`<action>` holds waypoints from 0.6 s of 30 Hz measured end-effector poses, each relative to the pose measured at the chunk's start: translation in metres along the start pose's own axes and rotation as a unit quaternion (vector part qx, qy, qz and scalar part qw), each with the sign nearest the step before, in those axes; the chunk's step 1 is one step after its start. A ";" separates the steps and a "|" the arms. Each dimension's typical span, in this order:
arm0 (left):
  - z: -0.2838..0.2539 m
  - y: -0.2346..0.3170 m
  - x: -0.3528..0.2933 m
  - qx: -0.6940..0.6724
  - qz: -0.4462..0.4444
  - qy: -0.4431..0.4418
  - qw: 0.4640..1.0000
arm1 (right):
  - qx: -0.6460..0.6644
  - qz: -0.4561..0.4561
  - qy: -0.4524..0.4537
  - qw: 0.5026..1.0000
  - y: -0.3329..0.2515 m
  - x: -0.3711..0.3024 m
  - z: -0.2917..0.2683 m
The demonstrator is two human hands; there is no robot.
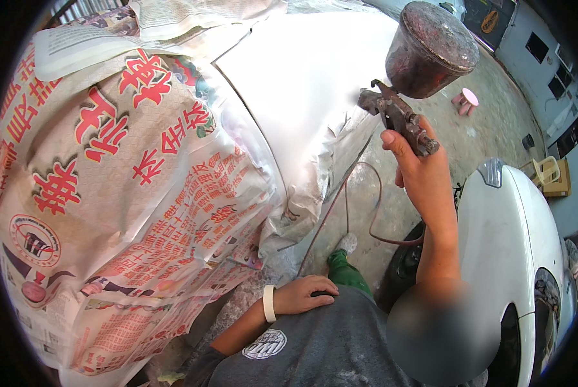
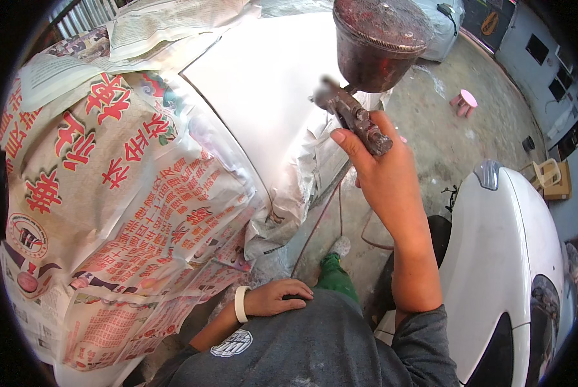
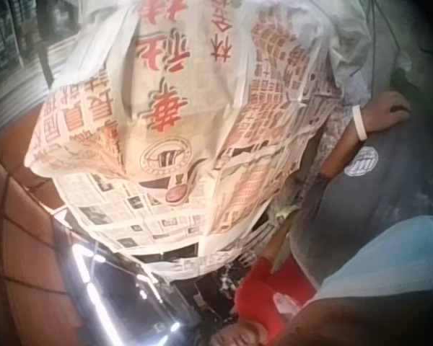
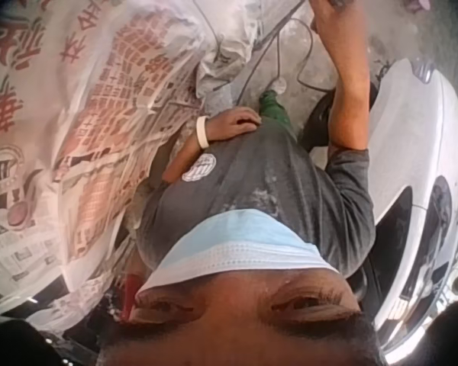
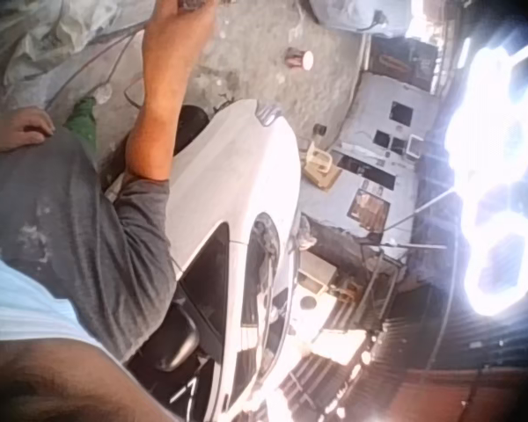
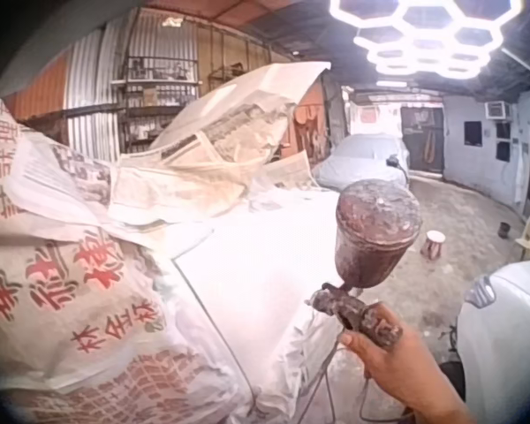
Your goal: The person uses a spray gun to apply white paint to various sections of a car body that have been partially masked with newspaper.
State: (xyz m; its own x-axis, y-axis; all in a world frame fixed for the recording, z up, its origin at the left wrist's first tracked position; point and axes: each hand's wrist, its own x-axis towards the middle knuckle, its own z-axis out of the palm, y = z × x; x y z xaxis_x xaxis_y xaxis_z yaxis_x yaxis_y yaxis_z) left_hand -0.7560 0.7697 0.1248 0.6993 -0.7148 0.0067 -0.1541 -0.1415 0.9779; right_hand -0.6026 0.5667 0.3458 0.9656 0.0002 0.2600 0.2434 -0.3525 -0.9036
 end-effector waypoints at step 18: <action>-0.010 -0.004 -0.002 0.010 0.001 -0.011 1.000 | 0.038 -0.029 -0.033 0.998 -0.028 0.020 -0.003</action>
State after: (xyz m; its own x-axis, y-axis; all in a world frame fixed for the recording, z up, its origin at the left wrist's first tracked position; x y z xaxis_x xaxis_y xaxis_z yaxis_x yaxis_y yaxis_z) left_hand -0.7502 0.7782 0.1233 0.6839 -0.7295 0.0033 -0.1689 -0.1539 0.9736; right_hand -0.5908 0.5739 0.3773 0.9528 0.0807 0.2928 0.3036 -0.2778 -0.9114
